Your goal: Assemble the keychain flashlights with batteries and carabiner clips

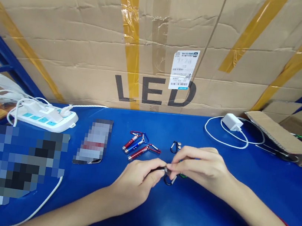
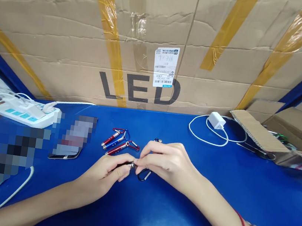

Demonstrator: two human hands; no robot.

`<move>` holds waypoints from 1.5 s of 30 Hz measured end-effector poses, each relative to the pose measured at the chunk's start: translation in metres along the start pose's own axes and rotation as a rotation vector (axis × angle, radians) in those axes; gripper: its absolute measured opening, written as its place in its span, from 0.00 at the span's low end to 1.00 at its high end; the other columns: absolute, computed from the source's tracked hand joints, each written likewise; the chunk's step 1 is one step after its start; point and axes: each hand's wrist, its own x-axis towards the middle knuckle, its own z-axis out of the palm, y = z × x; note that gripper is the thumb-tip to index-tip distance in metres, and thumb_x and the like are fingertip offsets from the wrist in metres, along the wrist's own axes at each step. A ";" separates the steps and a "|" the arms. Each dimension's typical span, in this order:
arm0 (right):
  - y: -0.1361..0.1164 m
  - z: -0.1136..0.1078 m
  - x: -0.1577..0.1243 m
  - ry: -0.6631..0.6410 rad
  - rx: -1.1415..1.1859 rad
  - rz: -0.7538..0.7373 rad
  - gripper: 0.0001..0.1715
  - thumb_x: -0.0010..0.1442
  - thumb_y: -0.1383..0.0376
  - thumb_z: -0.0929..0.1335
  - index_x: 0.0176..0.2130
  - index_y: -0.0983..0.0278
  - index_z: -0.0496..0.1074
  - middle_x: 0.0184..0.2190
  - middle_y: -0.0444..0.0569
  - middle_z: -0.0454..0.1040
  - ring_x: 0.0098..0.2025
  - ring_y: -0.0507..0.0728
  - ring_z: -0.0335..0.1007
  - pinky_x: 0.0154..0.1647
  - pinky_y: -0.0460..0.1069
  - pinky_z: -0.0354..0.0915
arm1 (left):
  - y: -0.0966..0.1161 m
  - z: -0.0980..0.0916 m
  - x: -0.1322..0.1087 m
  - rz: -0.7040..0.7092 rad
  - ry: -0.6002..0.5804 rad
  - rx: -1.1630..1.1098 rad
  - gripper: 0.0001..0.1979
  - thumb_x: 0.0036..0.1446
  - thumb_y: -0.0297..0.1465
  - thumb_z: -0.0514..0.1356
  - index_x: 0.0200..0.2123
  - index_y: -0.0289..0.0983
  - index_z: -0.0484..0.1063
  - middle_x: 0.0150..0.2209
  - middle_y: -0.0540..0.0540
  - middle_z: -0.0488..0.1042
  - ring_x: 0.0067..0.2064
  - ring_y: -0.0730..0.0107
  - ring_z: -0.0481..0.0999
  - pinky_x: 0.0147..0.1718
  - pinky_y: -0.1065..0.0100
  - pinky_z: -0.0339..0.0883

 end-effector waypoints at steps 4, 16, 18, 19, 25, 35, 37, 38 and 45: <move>0.002 0.002 0.000 -0.039 0.043 -0.006 0.08 0.61 0.67 0.66 0.33 0.64 0.75 0.29 0.44 0.75 0.26 0.46 0.71 0.24 0.41 0.60 | -0.004 0.003 0.000 -0.011 0.001 0.074 0.12 0.61 0.25 0.46 0.33 0.37 0.68 0.22 0.56 0.62 0.22 0.78 0.59 0.24 0.74 0.51; -0.001 0.007 0.001 0.018 0.132 0.041 0.07 0.58 0.66 0.68 0.29 0.65 0.75 0.26 0.45 0.74 0.26 0.46 0.69 0.23 0.40 0.60 | -0.013 0.008 -0.002 0.078 0.103 0.038 0.06 0.60 0.27 0.48 0.29 0.39 0.58 0.25 0.54 0.70 0.25 0.75 0.67 0.26 0.74 0.60; -0.003 0.010 0.002 0.065 0.191 0.066 0.07 0.57 0.67 0.69 0.28 0.65 0.75 0.25 0.45 0.73 0.26 0.47 0.69 0.25 0.40 0.62 | -0.013 0.009 -0.003 0.104 0.156 0.034 0.06 0.60 0.27 0.49 0.29 0.39 0.58 0.27 0.52 0.72 0.27 0.74 0.70 0.28 0.73 0.63; -0.004 0.011 0.003 0.084 0.216 0.080 0.07 0.57 0.67 0.69 0.27 0.66 0.75 0.24 0.45 0.73 0.26 0.47 0.69 0.26 0.41 0.63 | -0.013 0.009 -0.003 0.123 0.189 0.044 0.06 0.59 0.27 0.50 0.28 0.39 0.58 0.28 0.51 0.73 0.29 0.72 0.72 0.29 0.73 0.65; -0.014 0.018 0.005 0.185 0.277 0.225 0.09 0.55 0.66 0.70 0.24 0.65 0.75 0.20 0.44 0.70 0.22 0.48 0.66 0.23 0.43 0.63 | -0.012 0.009 -0.002 0.318 0.370 0.164 0.07 0.56 0.22 0.53 0.28 0.38 0.64 0.28 0.49 0.74 0.33 0.71 0.76 0.32 0.74 0.68; -0.028 0.023 0.011 0.135 0.569 0.781 0.23 0.46 0.53 0.73 0.18 0.66 0.65 0.13 0.42 0.65 0.13 0.46 0.58 0.12 0.42 0.54 | -0.015 0.011 -0.002 0.543 0.539 0.341 0.09 0.56 0.18 0.55 0.30 0.37 0.67 0.30 0.49 0.77 0.32 0.72 0.76 0.35 0.72 0.69; -0.027 0.023 0.013 0.105 0.625 0.885 0.23 0.42 0.52 0.74 0.18 0.66 0.65 0.12 0.41 0.64 0.13 0.46 0.58 0.12 0.42 0.54 | -0.017 0.012 -0.002 0.527 0.553 0.351 0.08 0.57 0.19 0.55 0.32 0.37 0.68 0.30 0.49 0.78 0.32 0.71 0.76 0.35 0.72 0.70; -0.026 0.023 0.013 0.095 0.651 0.922 0.23 0.41 0.52 0.75 0.18 0.66 0.66 0.12 0.41 0.65 0.13 0.46 0.58 0.12 0.42 0.54 | -0.019 0.012 -0.002 0.513 0.561 0.352 0.07 0.57 0.20 0.56 0.32 0.37 0.69 0.30 0.49 0.78 0.32 0.71 0.76 0.35 0.72 0.70; -0.018 0.021 0.011 0.059 0.707 0.992 0.19 0.40 0.57 0.76 0.19 0.68 0.70 0.13 0.42 0.68 0.14 0.47 0.62 0.14 0.41 0.59 | -0.022 0.011 0.002 0.382 0.533 0.349 0.08 0.58 0.23 0.57 0.40 0.38 0.71 0.37 0.47 0.79 0.36 0.70 0.78 0.37 0.71 0.72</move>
